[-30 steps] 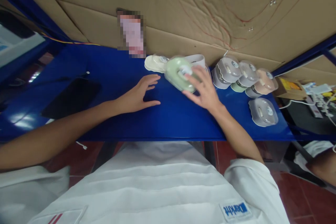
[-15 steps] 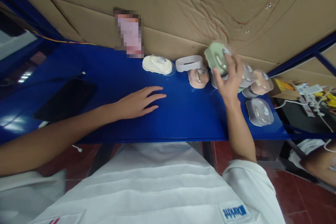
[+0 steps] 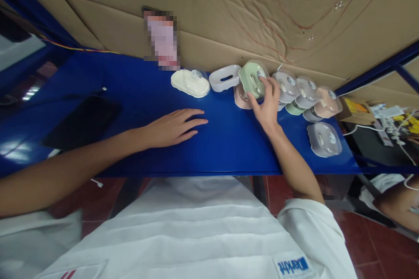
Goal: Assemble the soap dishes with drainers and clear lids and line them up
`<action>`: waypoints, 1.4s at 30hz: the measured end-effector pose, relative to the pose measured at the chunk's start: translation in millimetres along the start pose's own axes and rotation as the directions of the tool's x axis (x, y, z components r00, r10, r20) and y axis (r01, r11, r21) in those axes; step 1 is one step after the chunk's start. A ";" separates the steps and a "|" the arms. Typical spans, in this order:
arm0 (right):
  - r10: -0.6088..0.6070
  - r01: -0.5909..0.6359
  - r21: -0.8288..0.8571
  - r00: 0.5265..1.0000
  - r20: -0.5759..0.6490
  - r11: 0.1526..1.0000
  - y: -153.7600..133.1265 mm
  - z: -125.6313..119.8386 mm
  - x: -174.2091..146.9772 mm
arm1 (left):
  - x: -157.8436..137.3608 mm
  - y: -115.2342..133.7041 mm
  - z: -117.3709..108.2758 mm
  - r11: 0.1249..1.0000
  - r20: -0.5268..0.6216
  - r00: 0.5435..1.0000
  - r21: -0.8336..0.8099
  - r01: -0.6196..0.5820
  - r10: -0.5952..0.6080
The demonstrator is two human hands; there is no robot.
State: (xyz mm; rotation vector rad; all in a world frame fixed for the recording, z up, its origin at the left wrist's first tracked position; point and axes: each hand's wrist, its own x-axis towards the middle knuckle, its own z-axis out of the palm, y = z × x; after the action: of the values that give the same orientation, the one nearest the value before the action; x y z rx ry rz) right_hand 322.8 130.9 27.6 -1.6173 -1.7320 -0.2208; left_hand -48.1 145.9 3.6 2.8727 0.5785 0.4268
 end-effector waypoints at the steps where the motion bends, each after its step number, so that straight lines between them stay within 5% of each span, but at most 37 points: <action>1: -0.009 0.009 -0.020 1.000 0.006 1.000 -3.1 -0.1 -1.3 | 0.1 0.1 0.1 1.000 -0.001 1.000 -0.008 0.005 -0.005; 8: -0.080 0.095 -0.166 0.992 0.093 0.982 -21.0 4.1 -5.0 | 1.1 1.3 -2.3 0.999 -0.048 0.998 -0.022 0.026 -0.027; 13: -0.028 0.048 -0.210 0.995 0.096 0.977 -18.2 2.5 3.7 | 6.2 -10.8 -6.8 0.975 -0.214 0.952 -0.004 0.222 -0.218; 19: 0.008 0.015 -0.200 0.994 0.111 0.980 -18.8 5.9 6.2 | 11.7 -23.9 -3.3 0.932 -0.184 0.916 -0.003 0.363 -0.357; 27: -0.100 0.138 -0.259 0.983 0.153 0.956 -18.9 26.0 -0.2 | 7.8 -16.3 -9.3 0.955 -0.181 0.943 0.048 0.292 -0.280; 37: -0.152 0.196 -0.309 0.975 0.162 0.931 -16.9 11.6 -3.4 | 2.2 -2.1 -10.8 0.997 -0.050 0.996 0.008 -0.079 0.080; 42: -0.356 0.423 -0.108 0.854 0.380 0.900 -38.4 25.0 -12.0 | 0.3 5.4 -12.4 0.998 -0.055 0.998 0.047 -0.038 0.040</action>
State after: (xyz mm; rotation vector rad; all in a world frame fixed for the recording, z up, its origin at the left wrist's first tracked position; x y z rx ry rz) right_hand 276.9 128.8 16.1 -1.4792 -2.3833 -0.3128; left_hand -49.7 142.6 16.6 2.9285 0.5490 0.5073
